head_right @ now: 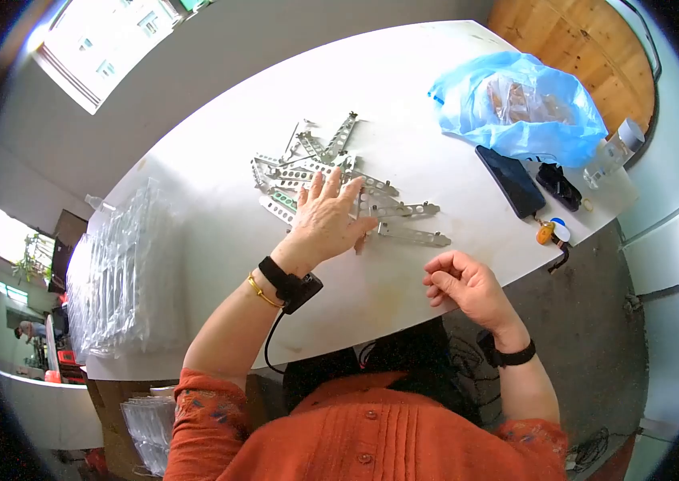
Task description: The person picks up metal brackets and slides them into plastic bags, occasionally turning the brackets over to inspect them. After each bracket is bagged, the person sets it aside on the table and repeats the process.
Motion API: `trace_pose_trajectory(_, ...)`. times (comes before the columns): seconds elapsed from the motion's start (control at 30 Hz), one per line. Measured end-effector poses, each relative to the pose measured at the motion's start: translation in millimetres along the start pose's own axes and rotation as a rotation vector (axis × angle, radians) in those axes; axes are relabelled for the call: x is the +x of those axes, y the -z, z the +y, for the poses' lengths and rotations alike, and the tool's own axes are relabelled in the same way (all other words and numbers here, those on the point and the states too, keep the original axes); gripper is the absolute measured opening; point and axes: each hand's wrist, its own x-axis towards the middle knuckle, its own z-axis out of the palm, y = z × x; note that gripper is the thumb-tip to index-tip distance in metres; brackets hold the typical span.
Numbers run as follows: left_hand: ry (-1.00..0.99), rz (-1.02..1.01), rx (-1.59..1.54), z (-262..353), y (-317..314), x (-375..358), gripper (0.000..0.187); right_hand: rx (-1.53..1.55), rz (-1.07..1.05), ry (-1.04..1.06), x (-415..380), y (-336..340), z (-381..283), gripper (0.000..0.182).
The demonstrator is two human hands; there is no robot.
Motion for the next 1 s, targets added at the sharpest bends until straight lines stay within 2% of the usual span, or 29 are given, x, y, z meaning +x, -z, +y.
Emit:
trace_pose_trajectory(0.07, 0.117, -0.116, 0.063, 5, 5, 4, 0.081, 0.005, -0.007, -0.003, -1, 1, -1, 0.017)
trace_pose_trajectory(0.1, 0.125, -0.043, 0.039, -1, 2, 5, 0.078, 0.011, -0.012, -0.002, -1, 1, -1, 0.017)
trace_pose_trajectory(0.2, 0.203, -0.108, 0.063, -25, 0, 10, 0.075, 0.039, -0.029, -0.007, 0, 3, 1, 0.017)
trace_pose_trajectory(0.23, 0.155, 0.000, 0.026, -30, -1, 2, 0.072, 0.040, -0.034, -0.014, 1, 3, 0, 0.017)
trace_pose_trajectory(0.33, 0.101, 0.046, -0.137, -37, 17, -24, 0.071, 0.059, -0.035, -0.019, 1, 4, 1, 0.017)
trace_pose_trajectory(0.37, 0.186, 0.010, -0.038, -34, 27, -32, 0.068, 0.053, -0.041, -0.008, 1, 4, 2, 0.017)
trace_pose_trajectory(0.47, 0.276, 0.005, 0.054, -45, 30, -59, 0.065, 0.045, -0.047, -0.002, 3, 4, 0, 0.017)
trace_pose_trajectory(0.5, 0.268, -0.084, 0.060, -50, 26, -65, 0.066, 0.041, -0.037, -0.005, 4, 4, 0, 0.017)
trace_pose_trajectory(0.53, 0.270, -0.090, 0.061, -53, 18, -71, 0.066, 0.045, -0.038, -0.010, 5, 4, 1, 0.017)
trace_pose_trajectory(0.63, 0.071, -0.010, -0.238, -52, 3, -80, 0.071, 0.027, -0.049, 0.054, 7, 4, 4, 0.017)
trace_pose_trajectory(0.77, 0.068, 0.058, -0.184, -40, -1, -77, 0.068, 0.025, -0.014, 0.074, 8, -1, 6, 0.018)
trace_pose_trajectory(0.87, 0.059, 0.154, -0.110, -25, 13, -90, 0.059, -0.029, 0.050, 0.086, 6, -9, 5, 0.023)
trace_pose_trajectory(0.93, 0.226, 0.130, -0.080, -19, 21, -100, 0.044, -0.090, 0.115, 0.077, 3, -14, 4, 0.031)
trace_pose_trajectory(1.0, 0.239, 0.065, -0.082, -29, 17, -109, 0.038, -0.123, 0.126, 0.112, 2, -19, 6, 0.036)
